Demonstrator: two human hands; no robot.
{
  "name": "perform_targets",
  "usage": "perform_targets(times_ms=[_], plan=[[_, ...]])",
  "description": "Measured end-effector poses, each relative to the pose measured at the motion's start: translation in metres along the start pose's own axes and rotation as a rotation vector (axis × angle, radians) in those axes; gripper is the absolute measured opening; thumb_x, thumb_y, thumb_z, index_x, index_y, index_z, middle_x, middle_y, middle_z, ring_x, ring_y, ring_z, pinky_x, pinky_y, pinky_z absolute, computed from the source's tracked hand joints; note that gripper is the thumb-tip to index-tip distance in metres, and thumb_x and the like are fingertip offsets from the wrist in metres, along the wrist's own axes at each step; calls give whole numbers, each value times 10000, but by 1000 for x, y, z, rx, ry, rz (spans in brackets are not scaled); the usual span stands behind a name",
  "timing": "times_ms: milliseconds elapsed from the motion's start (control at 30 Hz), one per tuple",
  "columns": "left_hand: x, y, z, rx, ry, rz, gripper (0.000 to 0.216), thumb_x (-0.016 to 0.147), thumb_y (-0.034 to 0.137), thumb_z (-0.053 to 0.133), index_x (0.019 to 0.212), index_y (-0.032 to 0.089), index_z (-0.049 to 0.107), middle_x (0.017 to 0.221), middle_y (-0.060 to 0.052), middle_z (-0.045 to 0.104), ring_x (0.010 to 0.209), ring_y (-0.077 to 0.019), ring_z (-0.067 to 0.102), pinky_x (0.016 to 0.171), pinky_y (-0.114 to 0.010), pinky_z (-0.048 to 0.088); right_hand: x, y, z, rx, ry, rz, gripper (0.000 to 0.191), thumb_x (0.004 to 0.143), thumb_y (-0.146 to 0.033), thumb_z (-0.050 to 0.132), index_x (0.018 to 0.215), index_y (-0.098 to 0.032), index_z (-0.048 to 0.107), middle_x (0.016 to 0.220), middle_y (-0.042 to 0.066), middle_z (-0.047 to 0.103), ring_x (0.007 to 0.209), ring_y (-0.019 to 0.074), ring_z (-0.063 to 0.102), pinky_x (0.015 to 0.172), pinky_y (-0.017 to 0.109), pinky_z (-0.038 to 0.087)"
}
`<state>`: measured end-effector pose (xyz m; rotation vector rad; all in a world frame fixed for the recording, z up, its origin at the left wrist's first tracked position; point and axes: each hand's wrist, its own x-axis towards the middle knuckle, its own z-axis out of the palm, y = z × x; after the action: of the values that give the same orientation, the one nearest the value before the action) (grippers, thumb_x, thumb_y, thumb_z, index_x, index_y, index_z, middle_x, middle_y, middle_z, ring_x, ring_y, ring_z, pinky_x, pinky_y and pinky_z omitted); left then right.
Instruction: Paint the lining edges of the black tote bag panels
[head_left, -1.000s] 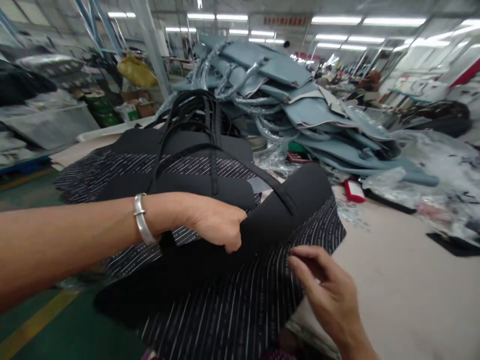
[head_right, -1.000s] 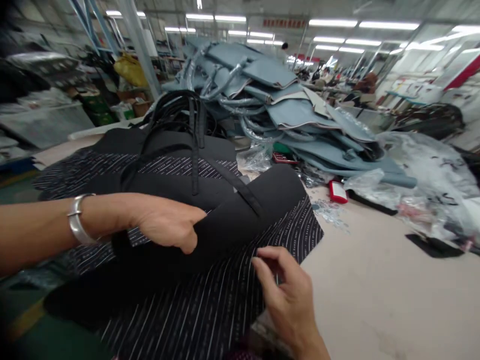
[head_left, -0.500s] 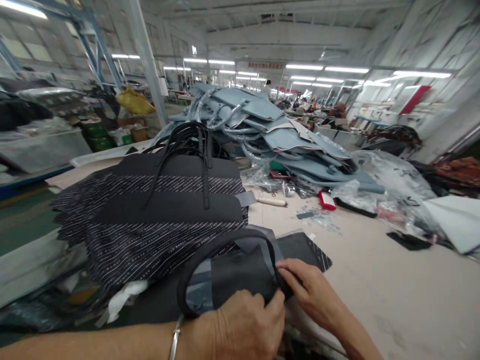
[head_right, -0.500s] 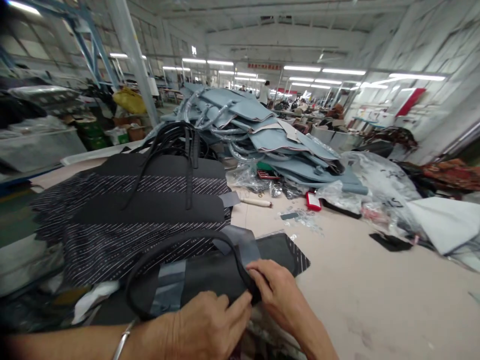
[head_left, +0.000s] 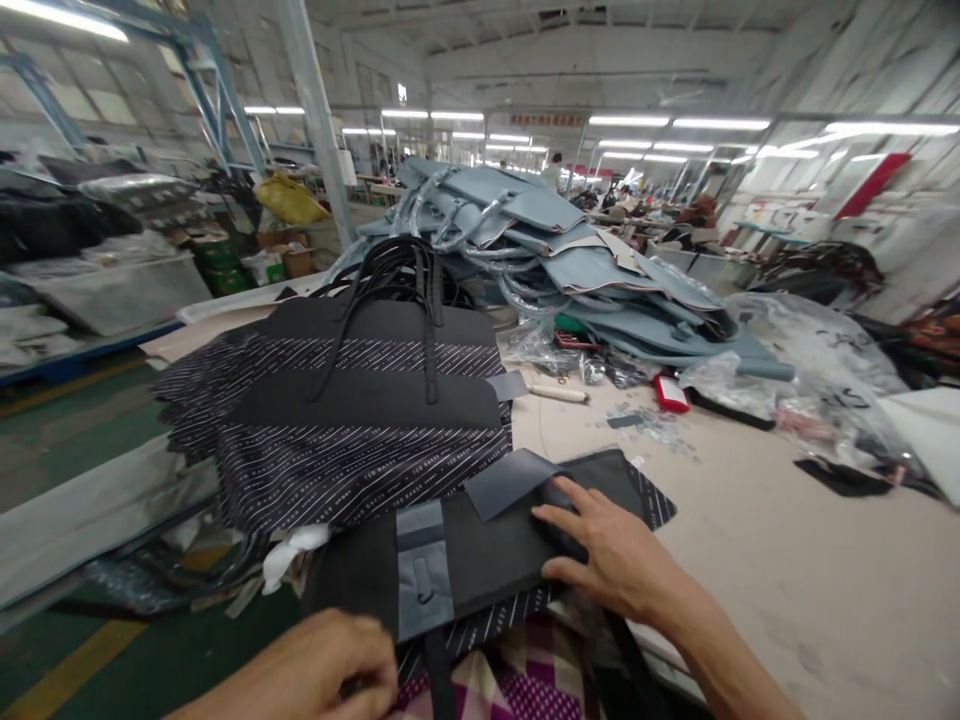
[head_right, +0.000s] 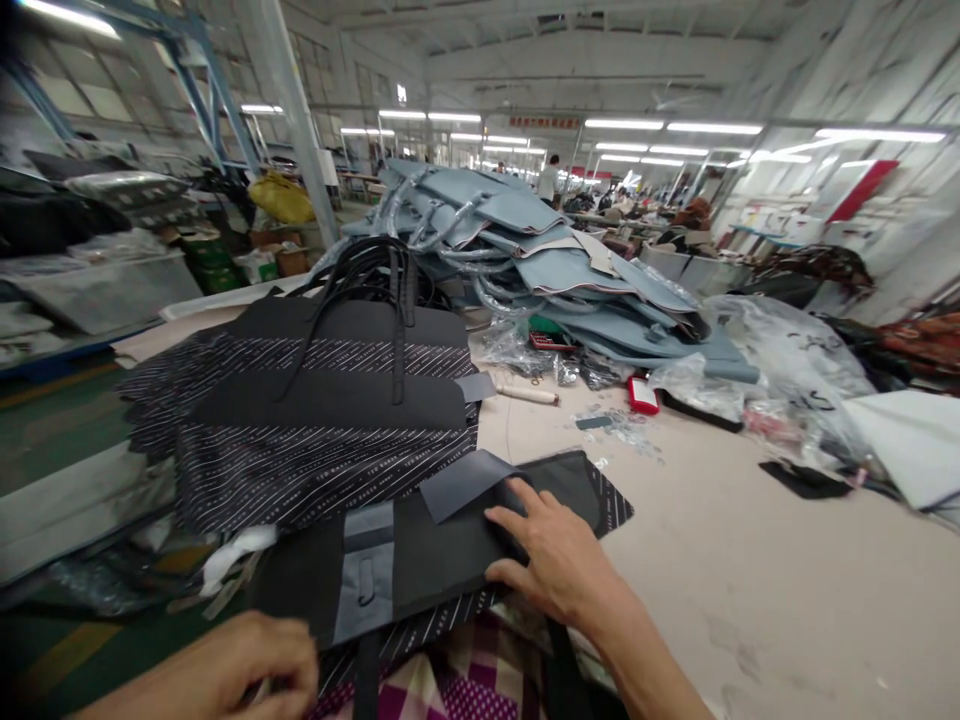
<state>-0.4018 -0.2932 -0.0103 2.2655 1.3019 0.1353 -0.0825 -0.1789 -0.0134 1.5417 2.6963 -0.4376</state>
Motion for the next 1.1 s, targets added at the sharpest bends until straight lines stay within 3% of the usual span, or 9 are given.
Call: perform_targets(times_ms=[100, 167, 267, 367, 533, 667, 767, 933, 1100], plan=[[29, -10, -16, 46, 132, -256, 300, 969, 244, 389, 1174, 256, 609, 1225, -33, 631, 1016, -197, 656, 890, -359, 497, 16, 3, -6, -75, 33, 24, 488, 931, -395, 613, 1400, -265, 572, 1610, 194, 260, 1120, 392, 653, 985, 525, 482], [50, -15, -19, 92, 191, -370, 365, 972, 312, 402, 1295, 208, 538, 1340, -97, 560, 1081, -251, 639, 970, -433, 469, 29, 9, -8, -111, 48, 65, 480, 955, -350, 576, 1415, -216, 546, 1556, 231, 337, 987, 359, 706, 912, 495, 516], [74, -24, -15, 126, 199, -415, 405, 940, 348, 486, 1295, 161, 536, 1300, -131, 567, 1056, -282, 639, 974, -451, 458, 45, 24, -6, -94, 68, 90, 458, 973, -391, 551, 1387, -196, 568, 1317, 198, 569, 966, 327, 700, 889, 434, 506], [84, -32, -15, 133, 169, -397, 276, 888, 349, 584, 1117, 198, 619, 1134, -71, 637, 1005, -241, 639, 918, -373, 465, 52, 37, -8, -49, 95, 107, 328, 989, -409, 517, 1167, -198, 694, 1104, 133, 654, 946, 281, 687, 854, 358, 481], [94, -27, -53, 164, 121, -343, 101, 865, 318, 582, 829, 226, 603, 810, 0, 666, 806, -213, 650, 714, -327, 451, 46, 46, -26, 8, 90, 132, 274, 954, -347, 564, 801, -190, 727, 865, 97, 711, 865, 261, 681, 736, 310, 439], [117, -19, -80, 390, 292, -234, 233, 916, 325, 467, 1027, 204, 632, 1057, -77, 692, 840, -290, 687, 743, -419, 506, 45, 48, -25, 65, 101, 175, 235, 910, -319, 617, 747, -189, 724, 801, 91, 723, 819, 257, 684, 694, 302, 430], [142, -19, -58, 464, 404, 4, 364, 976, 363, 407, 1230, 224, 626, 1378, -73, 605, 957, -272, 716, 812, -406, 584, 46, 52, -13, 136, 171, 212, 138, 892, -293, 653, 884, -184, 736, 919, 90, 727, 866, 230, 683, 748, 285, 452], [165, -32, 11, 388, 330, 246, 389, 1004, 254, 386, 1297, 239, 641, 1418, -57, 579, 988, -218, 728, 834, -321, 614, 30, 88, -4, 275, 356, 307, 186, 916, -287, 615, 1062, -203, 693, 1040, 45, 724, 896, 169, 676, 822, 248, 482], [165, -37, 23, 491, 424, 388, 398, 997, 227, 373, 1204, 163, 707, 1364, -92, 603, 901, -227, 748, 746, -278, 634, 6, 155, -16, 285, 446, 505, 226, 887, -193, 515, 1005, -152, 703, 984, 96, 741, 899, 234, 678, 862, 364, 481]])
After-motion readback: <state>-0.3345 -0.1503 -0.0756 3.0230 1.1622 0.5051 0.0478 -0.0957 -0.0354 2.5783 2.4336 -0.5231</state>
